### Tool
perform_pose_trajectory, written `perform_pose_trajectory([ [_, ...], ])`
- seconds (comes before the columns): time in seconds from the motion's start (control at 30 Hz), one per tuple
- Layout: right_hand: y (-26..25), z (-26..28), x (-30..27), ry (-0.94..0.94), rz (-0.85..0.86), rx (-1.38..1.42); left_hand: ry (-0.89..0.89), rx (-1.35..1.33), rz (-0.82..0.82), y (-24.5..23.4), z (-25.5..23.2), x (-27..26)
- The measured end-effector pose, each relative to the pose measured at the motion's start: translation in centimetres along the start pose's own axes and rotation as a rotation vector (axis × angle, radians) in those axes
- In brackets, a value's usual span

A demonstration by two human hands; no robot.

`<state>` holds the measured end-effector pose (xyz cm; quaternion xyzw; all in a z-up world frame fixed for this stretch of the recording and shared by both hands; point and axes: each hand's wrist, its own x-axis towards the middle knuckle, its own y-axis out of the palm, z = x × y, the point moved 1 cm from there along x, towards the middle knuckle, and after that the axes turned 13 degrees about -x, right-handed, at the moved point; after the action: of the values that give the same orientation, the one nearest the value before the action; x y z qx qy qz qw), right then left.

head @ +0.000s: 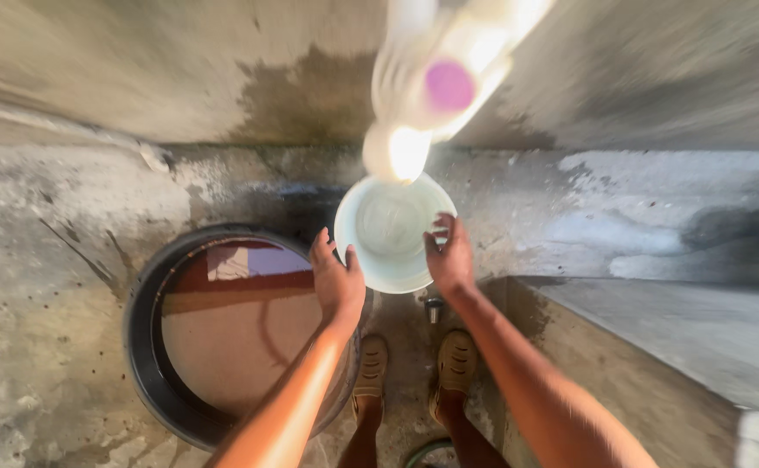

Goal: The person carries a white bucket through an outdoor area to a tap, then washes their hands under the running water at the stone basin.

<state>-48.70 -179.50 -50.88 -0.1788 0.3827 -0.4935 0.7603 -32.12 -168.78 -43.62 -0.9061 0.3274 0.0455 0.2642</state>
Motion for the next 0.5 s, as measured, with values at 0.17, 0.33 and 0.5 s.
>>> perform_pose_trajectory([
  [0.17,-2.3,7.0,-3.1,0.357,0.038,0.878,0.311,-0.554,-0.076,-6.0,-18.3,-1.9],
  [0.33,-5.7,16.9,-5.1,0.553,-0.012,1.164,0.903,-0.321,0.346,-11.7,-36.1,-0.6],
  [0.5,-5.3,21.5,-2.9,0.686,-0.071,1.25,0.565,-0.081,0.813,-8.1,-40.9,0.7],
])
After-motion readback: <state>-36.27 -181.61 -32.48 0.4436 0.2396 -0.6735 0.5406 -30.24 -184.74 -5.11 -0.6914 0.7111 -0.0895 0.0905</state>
